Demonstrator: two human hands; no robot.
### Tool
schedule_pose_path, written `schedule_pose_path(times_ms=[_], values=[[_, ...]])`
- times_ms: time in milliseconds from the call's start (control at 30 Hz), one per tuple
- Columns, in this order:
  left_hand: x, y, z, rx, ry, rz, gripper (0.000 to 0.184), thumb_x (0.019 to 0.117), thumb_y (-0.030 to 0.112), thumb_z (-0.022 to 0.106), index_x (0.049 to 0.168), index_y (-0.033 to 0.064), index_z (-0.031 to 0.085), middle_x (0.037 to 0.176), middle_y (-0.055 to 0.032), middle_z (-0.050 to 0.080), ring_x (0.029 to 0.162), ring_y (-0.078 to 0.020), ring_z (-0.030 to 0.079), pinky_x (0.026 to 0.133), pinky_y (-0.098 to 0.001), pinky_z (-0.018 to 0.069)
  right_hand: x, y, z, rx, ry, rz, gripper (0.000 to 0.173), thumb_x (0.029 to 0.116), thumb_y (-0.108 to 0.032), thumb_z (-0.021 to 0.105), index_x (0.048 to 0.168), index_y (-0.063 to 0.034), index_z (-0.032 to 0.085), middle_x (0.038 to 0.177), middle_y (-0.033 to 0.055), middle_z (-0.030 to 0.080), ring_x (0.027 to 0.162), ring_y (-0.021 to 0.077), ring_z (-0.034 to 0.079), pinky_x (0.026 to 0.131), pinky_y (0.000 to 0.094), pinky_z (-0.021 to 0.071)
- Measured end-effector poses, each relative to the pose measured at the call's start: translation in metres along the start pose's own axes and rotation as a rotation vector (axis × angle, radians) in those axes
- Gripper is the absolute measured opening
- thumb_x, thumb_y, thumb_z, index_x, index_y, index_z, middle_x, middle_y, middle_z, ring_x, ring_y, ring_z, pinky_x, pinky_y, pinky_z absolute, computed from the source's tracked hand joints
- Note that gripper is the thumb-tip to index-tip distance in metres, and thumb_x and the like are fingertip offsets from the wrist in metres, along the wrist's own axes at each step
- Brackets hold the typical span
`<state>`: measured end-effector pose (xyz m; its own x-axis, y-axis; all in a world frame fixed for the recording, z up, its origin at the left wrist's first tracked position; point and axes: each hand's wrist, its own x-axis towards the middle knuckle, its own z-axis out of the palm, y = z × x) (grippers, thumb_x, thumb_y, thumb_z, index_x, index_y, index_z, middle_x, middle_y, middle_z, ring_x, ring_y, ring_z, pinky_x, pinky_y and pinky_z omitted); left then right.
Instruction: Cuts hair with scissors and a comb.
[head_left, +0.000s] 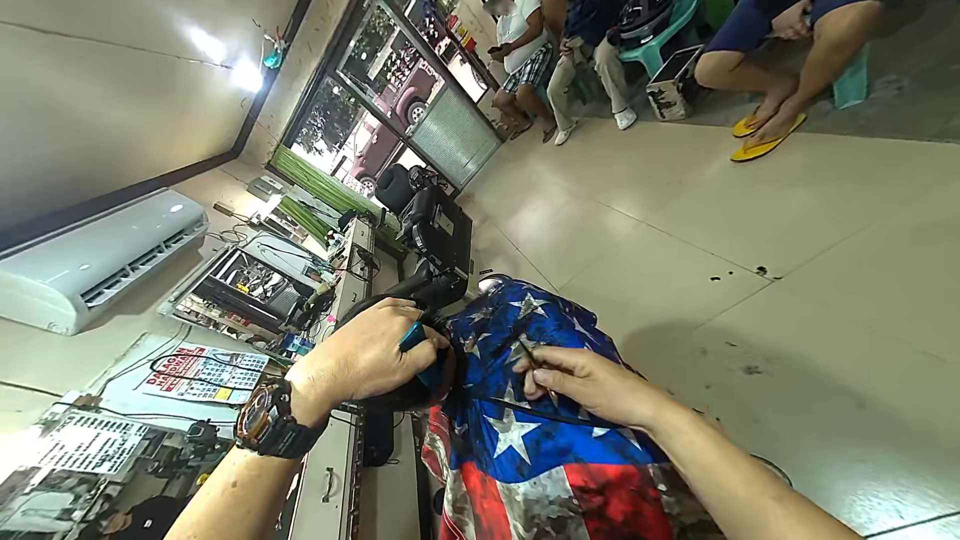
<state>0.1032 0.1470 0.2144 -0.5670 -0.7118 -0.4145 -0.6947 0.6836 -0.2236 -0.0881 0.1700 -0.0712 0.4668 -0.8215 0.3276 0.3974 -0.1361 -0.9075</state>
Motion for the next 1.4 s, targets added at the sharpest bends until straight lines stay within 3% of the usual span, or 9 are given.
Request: schedule_pose_path(times_ms=[67,167,300,533,767,1067,1200,1300,1400], values=[[0.000,0.001,-0.001,0.011,-0.006,-0.002,0.045,0.1037,0.035,0.036,0.109,0.0216,0.079,0.114,0.0102,0.074,0.118,-0.0025,0.063,0.116,-0.0316,0.0392,0.004,-0.006,-0.002,-0.136,-0.096,0.061,0.035,0.1071,-0.026,0.048,0.136,-0.0137,0.063,0.108,0.0004,0.073,0.097,0.0083,0.069,0.090,0.0290,0.0557],[-0.001,0.002,-0.002,0.014,0.001,0.003,0.045,0.1041,0.036,0.036,0.109,0.0217,0.078,0.116,0.0100,0.074,0.120,-0.0021,0.062,0.117,-0.0319,0.0384,0.012,-0.014,-0.005,-0.197,-0.305,0.086,0.045,0.1029,-0.016,0.050,0.147,-0.0123,0.050,0.121,0.0029,0.067,0.105,0.0096,0.064,0.094,0.0309,0.0524],[-0.001,0.005,-0.002,0.012,0.003,0.019,0.044,0.1034,0.034,0.037,0.109,0.0208,0.078,0.116,0.0093,0.074,0.120,-0.0032,0.062,0.116,-0.0321,0.0386,0.029,-0.023,0.000,-0.241,-0.368,0.050,0.045,0.0925,-0.025,0.070,0.133,-0.0093,0.057,0.102,0.0032,0.065,0.089,0.0091,0.062,0.082,0.0298,0.0531],[-0.001,0.008,0.000,0.025,0.016,0.045,0.043,0.1032,0.033,0.038,0.107,0.0211,0.079,0.115,0.0086,0.075,0.119,-0.0043,0.063,0.115,-0.0326,0.0400,0.063,-0.042,0.002,-0.270,-0.417,-0.127,0.044,0.0899,-0.028,0.072,0.128,-0.0095,0.060,0.100,0.0002,0.064,0.087,0.0049,0.060,0.079,0.0249,0.0517],[-0.002,0.007,0.000,-0.014,0.009,0.044,0.045,0.1036,0.033,0.037,0.105,0.0205,0.080,0.114,0.0082,0.076,0.122,-0.0054,0.063,0.117,-0.0349,0.0379,0.076,-0.060,0.000,-0.369,-0.401,-0.196,0.038,0.0939,-0.021,0.069,0.128,-0.0071,0.061,0.103,0.0047,0.065,0.091,0.0082,0.060,0.084,0.0281,0.0510],[0.002,0.005,0.000,-0.034,-0.005,0.019,0.045,0.1029,0.034,0.038,0.099,0.0184,0.080,0.110,0.0094,0.076,0.118,-0.0033,0.063,0.116,-0.0320,0.0389,0.075,-0.065,-0.006,-0.398,-0.409,-0.151,0.029,0.0974,-0.017,0.066,0.124,-0.0085,0.061,0.099,0.0030,0.064,0.084,0.0067,0.059,0.078,0.0264,0.0504],[0.002,0.006,0.000,-0.049,-0.023,-0.022,0.045,0.1030,0.037,0.038,0.102,0.0213,0.079,0.112,0.0115,0.075,0.120,-0.0026,0.062,0.117,-0.0329,0.0376,0.073,-0.069,-0.011,-0.401,-0.378,-0.097,0.019,0.1016,-0.014,0.060,0.120,-0.0085,0.062,0.099,0.0026,0.067,0.079,0.0059,0.065,0.076,0.0258,0.0568],[0.003,0.005,-0.002,-0.085,-0.003,-0.011,0.044,0.1040,0.039,0.038,0.108,0.0247,0.079,0.118,0.0130,0.073,0.126,-0.0042,0.059,0.116,-0.0338,0.0402,0.066,-0.051,-0.031,-0.401,-0.233,-0.076,0.019,0.0977,-0.013,0.063,0.116,-0.0084,0.062,0.093,0.0038,0.067,0.079,0.0109,0.066,0.074,0.0331,0.0572],[-0.003,0.010,-0.014,-0.367,0.108,0.099,0.044,0.1055,0.032,0.037,0.115,0.0159,0.077,0.123,0.0051,0.073,0.126,-0.0108,0.062,0.115,-0.0386,0.0461,0.052,-0.028,-0.061,-0.414,-0.069,0.190,0.036,0.0972,-0.011,0.067,0.129,-0.0049,0.051,0.106,0.0105,0.067,0.090,0.0218,0.068,0.079,0.0443,0.0594]])
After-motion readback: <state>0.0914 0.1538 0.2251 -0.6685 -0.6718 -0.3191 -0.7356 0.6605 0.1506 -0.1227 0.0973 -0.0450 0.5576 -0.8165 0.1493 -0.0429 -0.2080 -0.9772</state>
